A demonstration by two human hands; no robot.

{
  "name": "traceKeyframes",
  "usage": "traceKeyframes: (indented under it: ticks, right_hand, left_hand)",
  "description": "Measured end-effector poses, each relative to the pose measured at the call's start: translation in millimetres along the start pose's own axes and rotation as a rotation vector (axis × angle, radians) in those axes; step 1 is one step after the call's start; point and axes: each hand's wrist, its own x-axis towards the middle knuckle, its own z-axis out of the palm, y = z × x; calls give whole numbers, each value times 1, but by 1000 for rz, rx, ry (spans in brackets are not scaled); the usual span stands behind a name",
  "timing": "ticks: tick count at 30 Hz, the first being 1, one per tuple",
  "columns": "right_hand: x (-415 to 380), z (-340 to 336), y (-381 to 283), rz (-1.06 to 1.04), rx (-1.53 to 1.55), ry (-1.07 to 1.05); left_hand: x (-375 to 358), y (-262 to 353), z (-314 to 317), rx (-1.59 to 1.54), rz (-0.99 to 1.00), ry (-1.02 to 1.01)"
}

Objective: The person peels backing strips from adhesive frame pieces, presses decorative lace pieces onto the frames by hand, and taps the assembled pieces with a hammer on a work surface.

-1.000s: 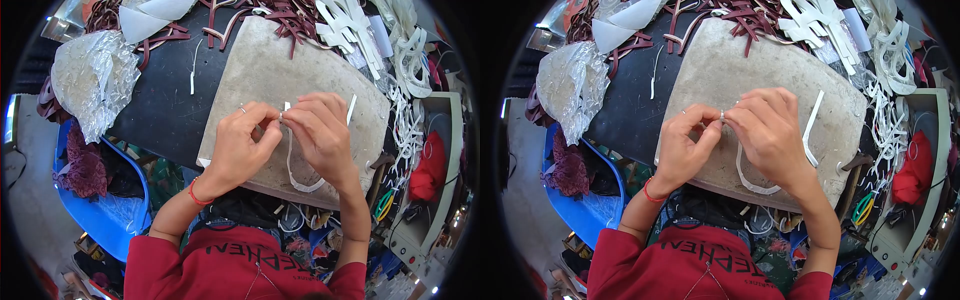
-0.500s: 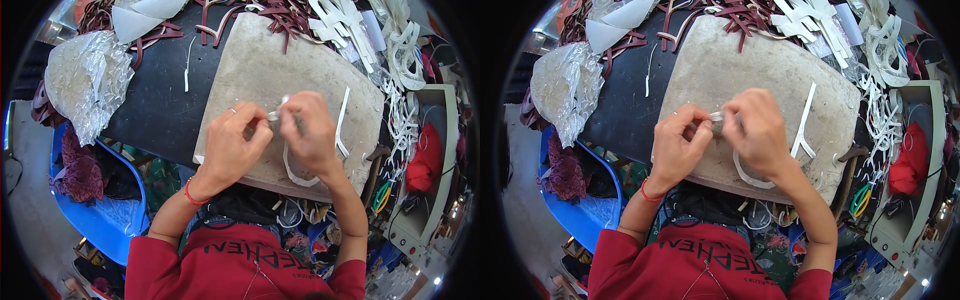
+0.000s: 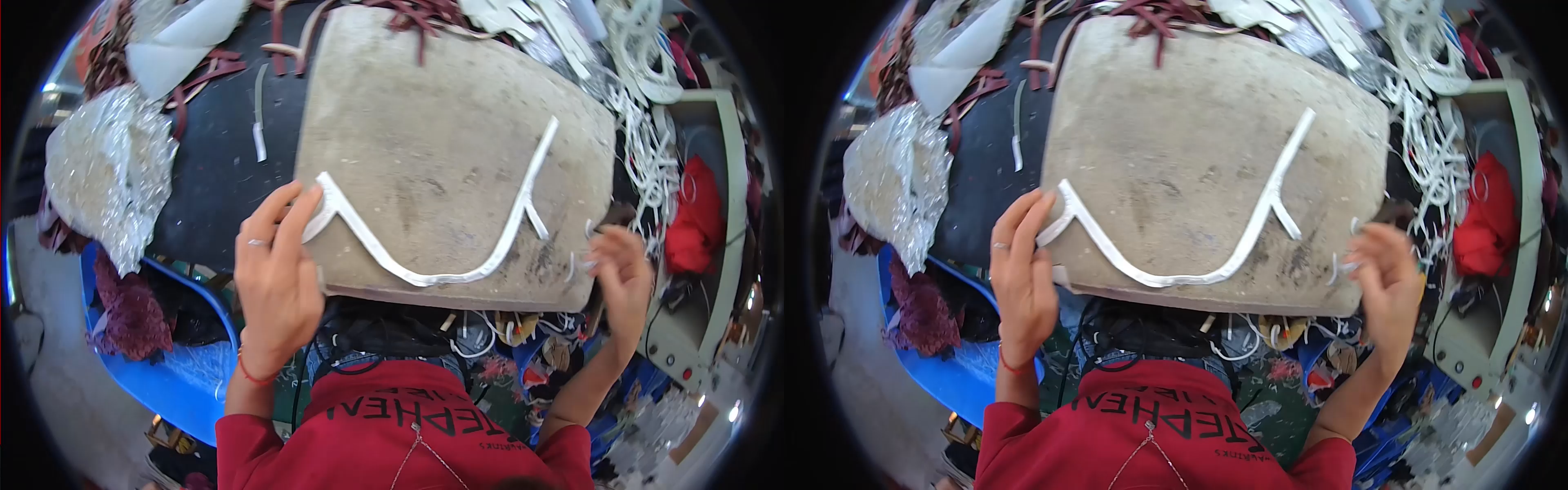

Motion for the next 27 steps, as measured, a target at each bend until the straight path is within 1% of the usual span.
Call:
traceKeyframes:
  ticks: [1,3,4,5,6,8,9,12,15,16,17,19,21,22,24,25,26,27]
  right_hand:
    - [-14,2,-6,166,-95,-81]
    - [-20,21,-1,-56,-374,122]
    - [-18,38,-11,-46,-352,238]
    - [-11,50,-8,-213,-410,240]
    - [-5,66,-9,-252,-299,238]
    - [10,89,-8,-216,-297,272]
    - [14,95,-7,-201,-293,287]
    - [25,92,-6,-72,-192,149]
    - [36,87,-4,-162,-188,145]
    - [39,84,-12,-60,-43,136]
    - [43,84,-13,-97,71,136]
    - [47,84,-13,-148,291,123]
    - [50,82,-11,-193,260,139]
    - [51,80,-11,-214,251,159]
    - [54,75,-5,-255,206,204]
    - [57,74,-1,-264,215,189]
    - [58,74,2,-268,222,171]
    - [58,75,5,-275,226,148]
  left_hand:
    - [0,-1,-1,21,30,-45]
    - [0,-1,-2,78,91,-134]
    - [0,1,-2,101,102,-163]
    - [1,3,-2,127,124,-180]
    - [1,5,-2,156,143,-193]
    - [2,10,-2,201,160,-233]
    - [0,9,0,206,147,-220]
    - [1,1,-4,210,105,-175]
    - [14,-18,-26,226,45,-76]
    - [22,-18,-31,267,34,1]
    - [31,-13,-33,216,24,67]
    - [54,15,-36,61,109,13]
    - [67,31,-31,2,241,-111]
    - [68,31,-27,-80,173,-162]
    - [63,22,-20,-15,152,-61]
    - [60,14,-18,19,140,-17]
    - [56,1,-19,121,198,11]
    - [53,2,-18,48,170,23]
